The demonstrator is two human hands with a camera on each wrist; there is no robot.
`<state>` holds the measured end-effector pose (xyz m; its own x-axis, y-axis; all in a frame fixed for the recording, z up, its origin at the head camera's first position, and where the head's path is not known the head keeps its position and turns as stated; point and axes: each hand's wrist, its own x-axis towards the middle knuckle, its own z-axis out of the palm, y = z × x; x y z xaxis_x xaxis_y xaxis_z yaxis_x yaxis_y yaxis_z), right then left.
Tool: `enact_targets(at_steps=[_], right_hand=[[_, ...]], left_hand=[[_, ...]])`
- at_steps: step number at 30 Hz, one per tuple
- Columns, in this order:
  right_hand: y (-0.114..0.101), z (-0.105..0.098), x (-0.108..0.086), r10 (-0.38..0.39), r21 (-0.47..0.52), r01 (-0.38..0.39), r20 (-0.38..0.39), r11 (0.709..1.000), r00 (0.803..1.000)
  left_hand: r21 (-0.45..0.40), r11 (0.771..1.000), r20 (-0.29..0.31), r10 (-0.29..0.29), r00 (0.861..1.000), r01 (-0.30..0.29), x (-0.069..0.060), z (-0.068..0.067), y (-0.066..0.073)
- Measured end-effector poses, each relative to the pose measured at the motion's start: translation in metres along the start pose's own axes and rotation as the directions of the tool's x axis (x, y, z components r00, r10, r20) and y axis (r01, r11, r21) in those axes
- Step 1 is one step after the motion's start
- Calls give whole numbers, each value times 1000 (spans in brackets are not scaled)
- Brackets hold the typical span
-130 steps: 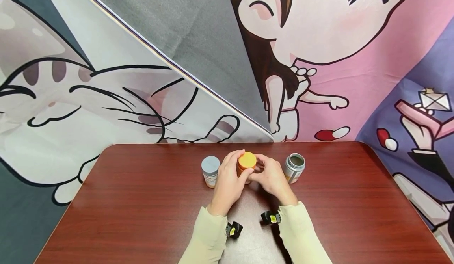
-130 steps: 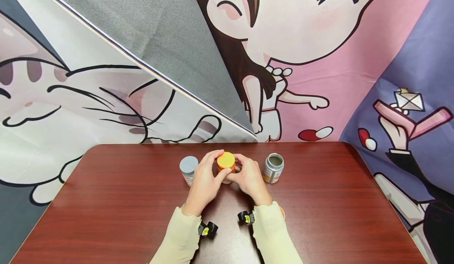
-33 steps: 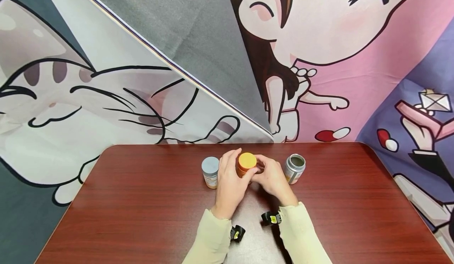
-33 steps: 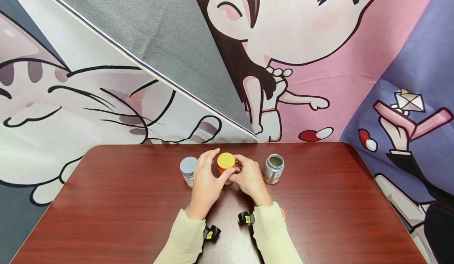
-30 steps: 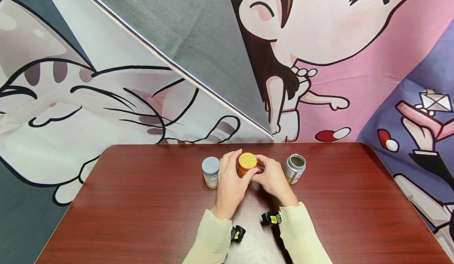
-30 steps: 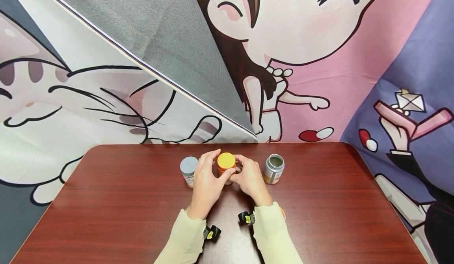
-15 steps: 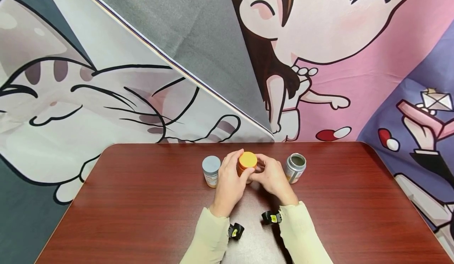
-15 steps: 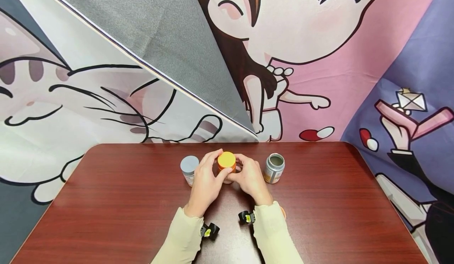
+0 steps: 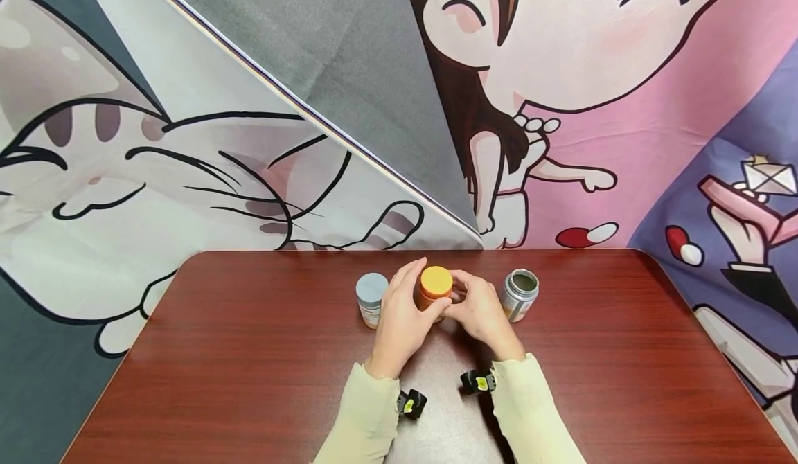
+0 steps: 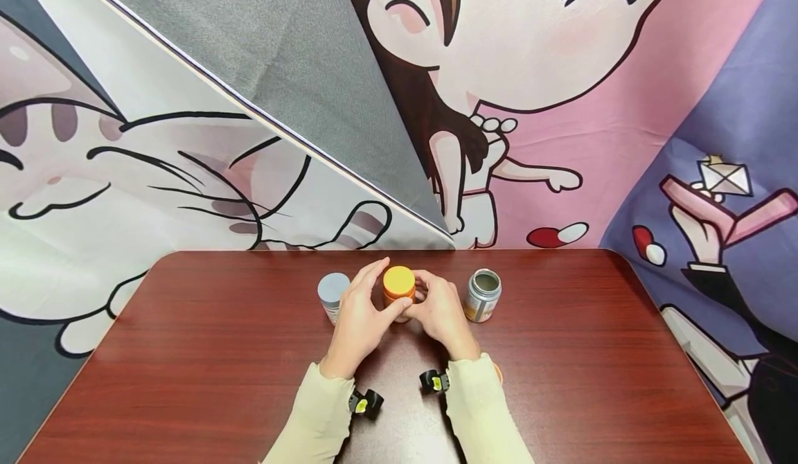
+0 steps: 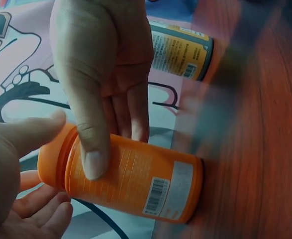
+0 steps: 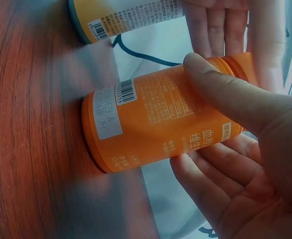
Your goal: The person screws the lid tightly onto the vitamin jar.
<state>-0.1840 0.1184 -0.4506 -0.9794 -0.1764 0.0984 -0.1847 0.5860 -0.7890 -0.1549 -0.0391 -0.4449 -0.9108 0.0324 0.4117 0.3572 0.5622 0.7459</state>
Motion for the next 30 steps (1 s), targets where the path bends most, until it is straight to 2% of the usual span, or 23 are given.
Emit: enact_targets(at_steps=[7,17,22,30], right_hand=[[0,-1,1,-26,-42,25,-19,999,999],[0,0,0,-1,-22,1,-11,1000,1000],[0,1,0,4,7,-4,-4,1000,1000],[-1,0,0,6,25,-5,-12,1000,1000]], left_hand=[[-3,998,-90,59,994,-60,-2,8,4],[68,994,-152,90,984,-80,-5,15,3],[70,995,-128,78,989,-69,-4,12,2],[41,996,-37,82,996,-81,-1,5,3]])
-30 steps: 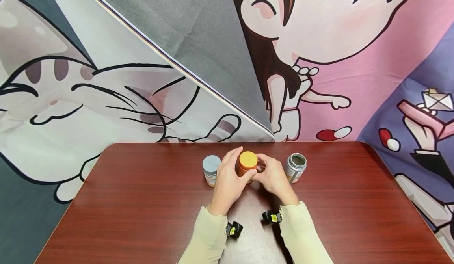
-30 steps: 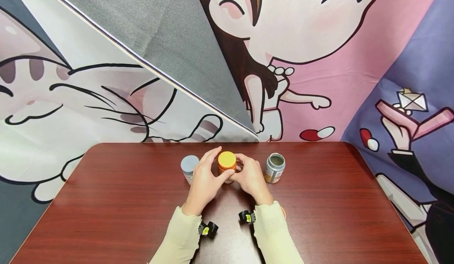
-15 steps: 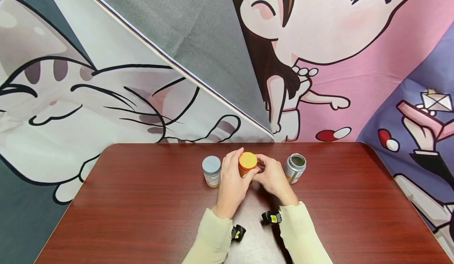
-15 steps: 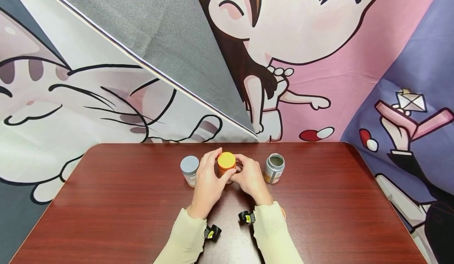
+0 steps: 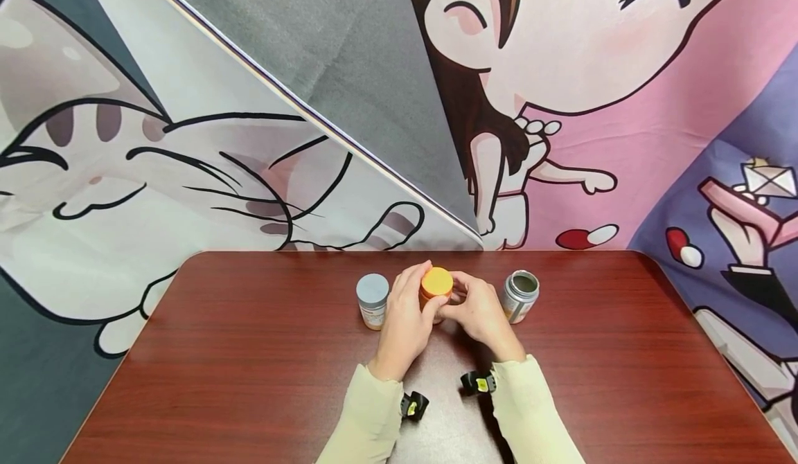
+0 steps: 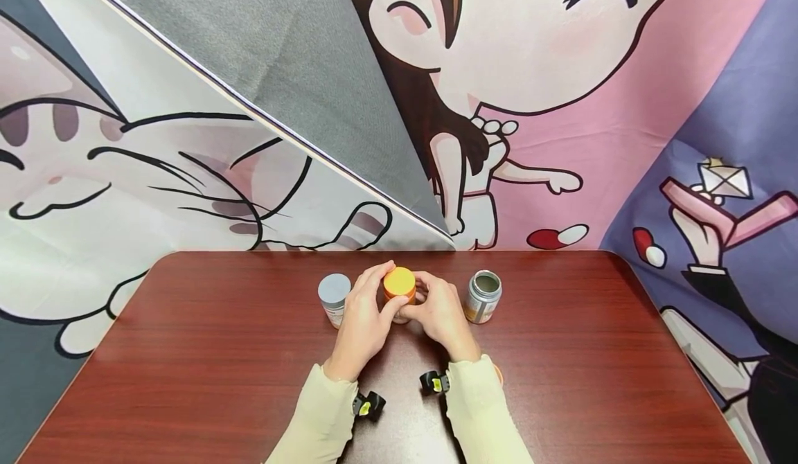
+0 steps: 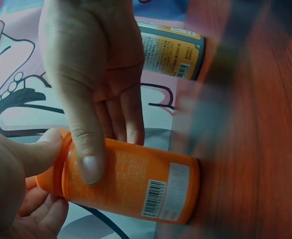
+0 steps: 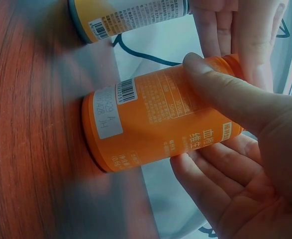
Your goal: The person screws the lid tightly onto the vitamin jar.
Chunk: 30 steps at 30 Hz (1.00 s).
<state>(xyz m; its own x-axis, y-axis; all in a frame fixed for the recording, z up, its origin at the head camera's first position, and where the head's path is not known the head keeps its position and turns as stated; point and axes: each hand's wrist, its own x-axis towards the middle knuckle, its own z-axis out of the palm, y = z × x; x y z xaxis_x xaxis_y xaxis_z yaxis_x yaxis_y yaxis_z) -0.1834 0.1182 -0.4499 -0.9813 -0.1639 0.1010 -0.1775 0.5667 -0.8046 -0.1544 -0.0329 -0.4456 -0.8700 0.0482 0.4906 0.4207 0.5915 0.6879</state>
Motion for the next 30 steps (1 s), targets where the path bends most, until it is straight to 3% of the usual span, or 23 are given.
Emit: enact_targets(at_steps=[6,11,16,23,30], right_hand=[[1,1,0,-5,1,5,-1,1000,1000],[1,0,0,2,-6,-2,5,1000,1000],[1,0,1,-10,-62,9,-5,998,1000],[0,1,0,-17,-79,17,-7,997,1000],[1,1,1,-14,-71,14,1,997,1000]], left_hand=[[-3,1000,51,2,999,-2,-1,-2,0],[-32,999,59,-3,998,5,1,-3,0],[-44,999,-7,7,1000,-7,0,0,1],[91,994,-158,69,985,-55,-5,10,1],[87,996,-157,20,987,-7,-6,14,-2]])
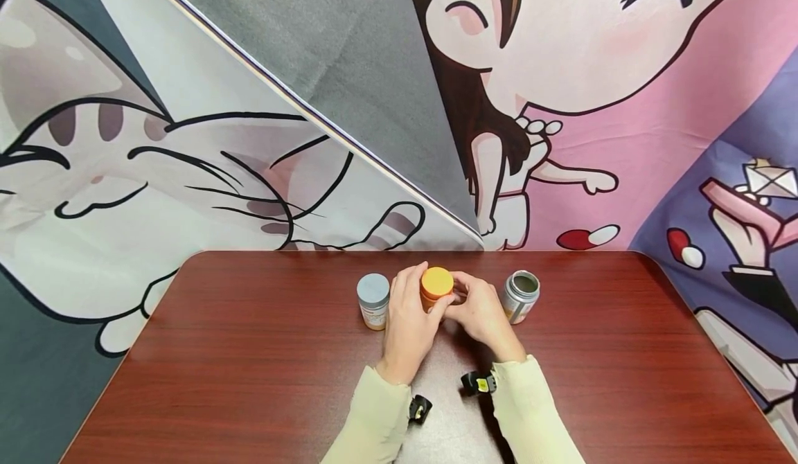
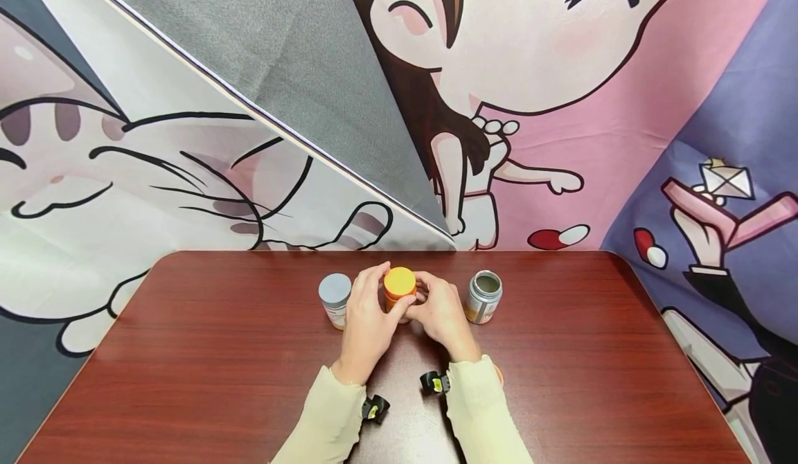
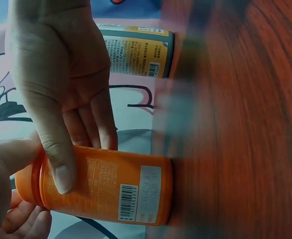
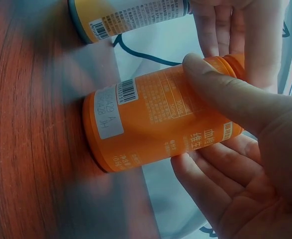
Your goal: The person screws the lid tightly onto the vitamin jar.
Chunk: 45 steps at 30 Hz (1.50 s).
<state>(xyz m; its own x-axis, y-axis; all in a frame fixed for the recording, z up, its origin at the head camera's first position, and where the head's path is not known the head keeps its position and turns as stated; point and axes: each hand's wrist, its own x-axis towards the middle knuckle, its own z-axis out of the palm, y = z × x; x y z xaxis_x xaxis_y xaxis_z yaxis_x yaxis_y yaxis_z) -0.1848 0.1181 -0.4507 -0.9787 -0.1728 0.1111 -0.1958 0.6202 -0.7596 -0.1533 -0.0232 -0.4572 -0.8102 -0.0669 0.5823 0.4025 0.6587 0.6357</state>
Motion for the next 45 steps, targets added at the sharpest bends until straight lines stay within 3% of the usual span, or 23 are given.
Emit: enact_targets(at_steps=[7,15,27,32,36,40,45], right_hand=[[1,0,0,12,38,-13,3,999,1000],[0,0,0,28,83,-29,15,996,999],[0,1,0,29,74,-30,15,997,999],[0,1,0,24,32,-25,11,999,1000],[1,1,0,7,3,-7,2,1000,1000],[2,1,0,-2,-2,2,-2,1000,1000],[2,0,0,-9,10,9,-4,1000,1000]], left_hand=[[-17,1000,65,0,998,1,4,-5,1],[-46,999,168,2,986,5,6,-13,2],[-54,997,239,-36,970,51,7,-16,1],[-96,993,182,-57,982,76,6,-13,3],[-97,994,65,-51,997,57,3,-8,5],[-70,997,-33,-31,999,28,1,-2,7],[-54,998,-55,-32,998,29,0,0,8]])
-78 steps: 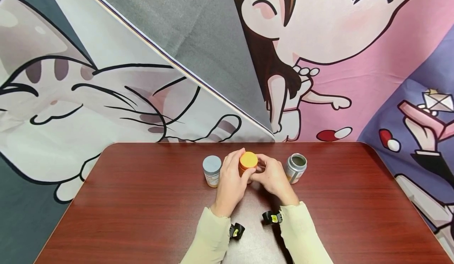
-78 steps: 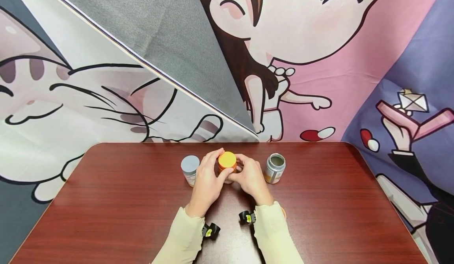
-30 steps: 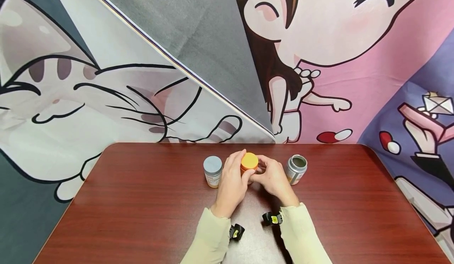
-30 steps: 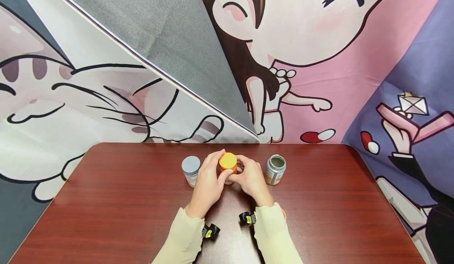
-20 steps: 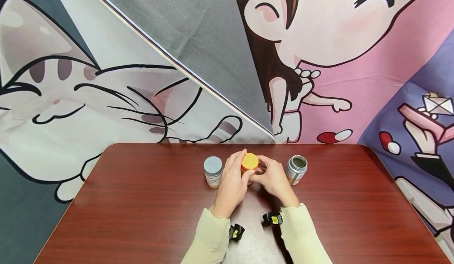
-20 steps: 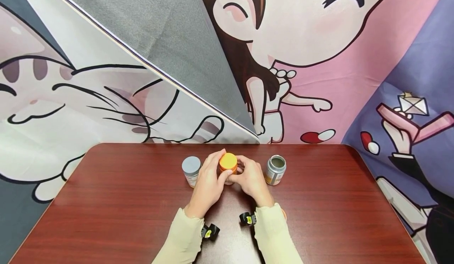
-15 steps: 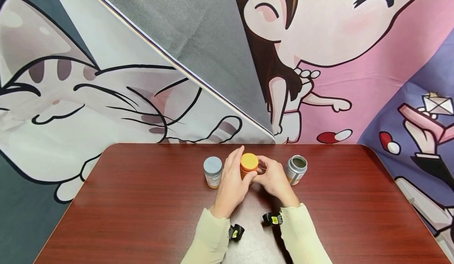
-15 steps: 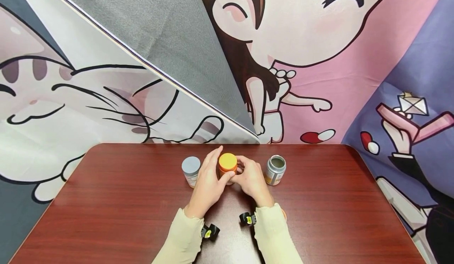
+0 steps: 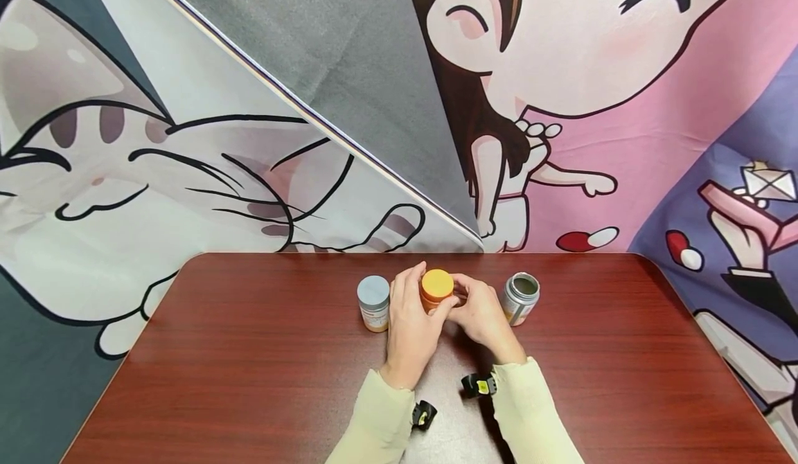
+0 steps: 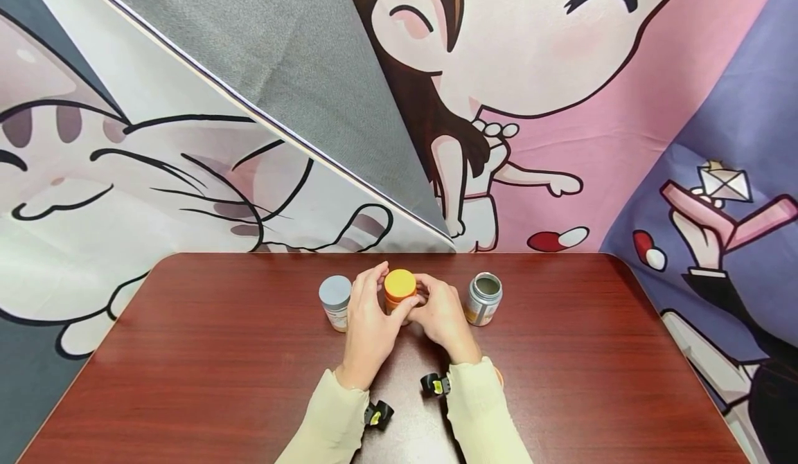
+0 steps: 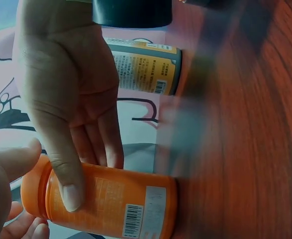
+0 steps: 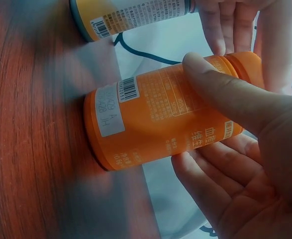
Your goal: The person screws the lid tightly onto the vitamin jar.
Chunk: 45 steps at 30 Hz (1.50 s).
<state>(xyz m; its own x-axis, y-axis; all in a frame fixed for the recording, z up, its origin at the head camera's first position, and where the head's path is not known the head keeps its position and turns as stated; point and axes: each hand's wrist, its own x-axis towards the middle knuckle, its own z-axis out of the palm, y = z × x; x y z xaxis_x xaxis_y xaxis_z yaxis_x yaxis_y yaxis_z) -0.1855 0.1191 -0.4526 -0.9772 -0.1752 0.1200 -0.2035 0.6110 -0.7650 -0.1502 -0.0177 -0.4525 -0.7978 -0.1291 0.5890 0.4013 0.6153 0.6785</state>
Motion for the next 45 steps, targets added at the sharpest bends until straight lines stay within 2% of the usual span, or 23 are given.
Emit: enact_targets(at_steps=[7,11,17,22,26,31,35,40,45], right_hand=[[-1,0,-1,13,-4,-13,0,1000,1000],[-1,1,-1,21,19,-22,5,1000,1000],[0,1,0,1,42,-1,4,999,1000],[0,1,0,3,42,-3,5,999,1000],[-1,1,0,18,47,-18,11,999,1000],[-1,0,0,30,15,-31,10,999,999],[-1,-1,0,10,-4,-10,-3,1000,1000],[-1,0,-1,-5,-6,5,-5,1000,1000],[-1,0,0,2,-7,-2,0,1000,1000]], left_hand=[[-2,1000,33,-31,999,31,0,-1,-2],[0,999,89,-34,995,34,2,-4,-4],[-15,1000,206,-21,978,24,7,-12,-4],[-18,999,251,-29,968,35,9,-15,-4],[-30,999,265,-12,964,21,9,-16,-6],[-73,997,233,50,971,-33,9,-14,-6],[-73,997,182,33,983,-20,7,-12,-3],[-25,999,137,-15,990,19,3,-8,1],[10,1000,84,-2,996,1,2,-4,1]])
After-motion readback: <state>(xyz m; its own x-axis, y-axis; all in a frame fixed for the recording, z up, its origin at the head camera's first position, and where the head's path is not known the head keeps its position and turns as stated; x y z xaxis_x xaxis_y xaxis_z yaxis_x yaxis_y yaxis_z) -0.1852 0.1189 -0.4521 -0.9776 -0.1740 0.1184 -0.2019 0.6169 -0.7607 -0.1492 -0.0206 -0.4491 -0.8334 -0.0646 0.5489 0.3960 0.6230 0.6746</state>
